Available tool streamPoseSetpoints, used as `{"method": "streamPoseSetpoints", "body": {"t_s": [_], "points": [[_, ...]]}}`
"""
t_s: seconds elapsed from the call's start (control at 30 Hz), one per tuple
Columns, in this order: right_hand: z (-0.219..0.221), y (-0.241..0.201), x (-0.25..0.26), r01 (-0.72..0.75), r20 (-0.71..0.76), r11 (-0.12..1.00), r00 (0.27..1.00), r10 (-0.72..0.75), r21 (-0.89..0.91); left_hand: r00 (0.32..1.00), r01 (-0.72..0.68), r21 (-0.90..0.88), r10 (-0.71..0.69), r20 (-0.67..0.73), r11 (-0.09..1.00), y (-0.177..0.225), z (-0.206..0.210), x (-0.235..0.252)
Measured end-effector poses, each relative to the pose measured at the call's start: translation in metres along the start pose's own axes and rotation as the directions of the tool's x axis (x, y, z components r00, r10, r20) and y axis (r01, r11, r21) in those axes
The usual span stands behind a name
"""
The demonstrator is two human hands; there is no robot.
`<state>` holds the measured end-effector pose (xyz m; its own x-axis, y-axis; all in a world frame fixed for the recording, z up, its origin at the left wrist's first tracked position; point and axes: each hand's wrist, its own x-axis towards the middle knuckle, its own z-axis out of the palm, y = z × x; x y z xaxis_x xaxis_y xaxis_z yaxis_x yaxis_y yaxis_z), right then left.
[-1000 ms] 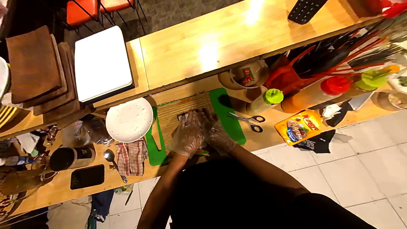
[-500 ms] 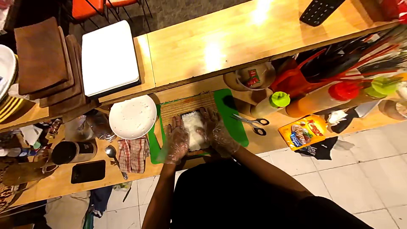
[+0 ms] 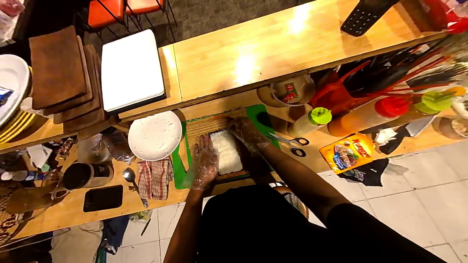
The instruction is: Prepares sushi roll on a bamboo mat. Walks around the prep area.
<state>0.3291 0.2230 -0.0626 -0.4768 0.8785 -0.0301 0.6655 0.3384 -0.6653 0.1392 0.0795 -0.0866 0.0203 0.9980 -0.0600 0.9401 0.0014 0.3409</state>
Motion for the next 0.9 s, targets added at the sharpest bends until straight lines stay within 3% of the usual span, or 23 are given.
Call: {"method": "streamPoseSetpoints", "body": {"t_s": [0.17, 0.33, 0.47, 0.57, 0.7, 0.77, 0.9], "points": [[-0.014, 0.003, 0.009, -0.02, 0.047, 0.998, 0.999, 0.017, 0.063, 1.0, -0.003, -0.024, 0.003, -0.011, 1.0, 0.0, 0.001, 0.001], [0.003, -0.005, 0.003, 0.052, 0.022, 0.997, 0.998, -0.051, -0.06, 1.0, 0.002, -0.012, -0.002, -0.002, 1.0, 0.004, -0.003, 0.0], [-0.004, -0.006, 0.007, -0.026, 0.06, 1.0, 0.998, 0.026, 0.002, 0.999, -0.011, -0.028, 0.01, -0.05, 1.0, 0.001, 0.001, 0.0], [-0.014, -0.013, 0.01, -0.033, 0.119, 0.998, 0.992, 0.039, -0.055, 0.998, -0.005, -0.024, 0.004, -0.056, 1.0, 0.001, 0.002, 0.001], [0.006, -0.004, 0.007, 0.029, 0.025, 0.999, 0.999, -0.028, -0.038, 0.999, -0.01, -0.026, 0.009, -0.045, 1.0, 0.002, 0.001, 0.002], [0.004, -0.005, 0.009, 0.035, 0.059, 0.998, 0.998, -0.032, -0.056, 1.0, -0.006, -0.026, 0.005, -0.031, 1.0, 0.002, 0.0, -0.001], [-0.009, -0.001, 0.016, 0.054, 0.119, 0.995, 0.991, -0.063, 0.08, 0.999, -0.008, -0.003, 0.008, -0.052, 1.0, 0.0, 0.004, 0.002]]}}
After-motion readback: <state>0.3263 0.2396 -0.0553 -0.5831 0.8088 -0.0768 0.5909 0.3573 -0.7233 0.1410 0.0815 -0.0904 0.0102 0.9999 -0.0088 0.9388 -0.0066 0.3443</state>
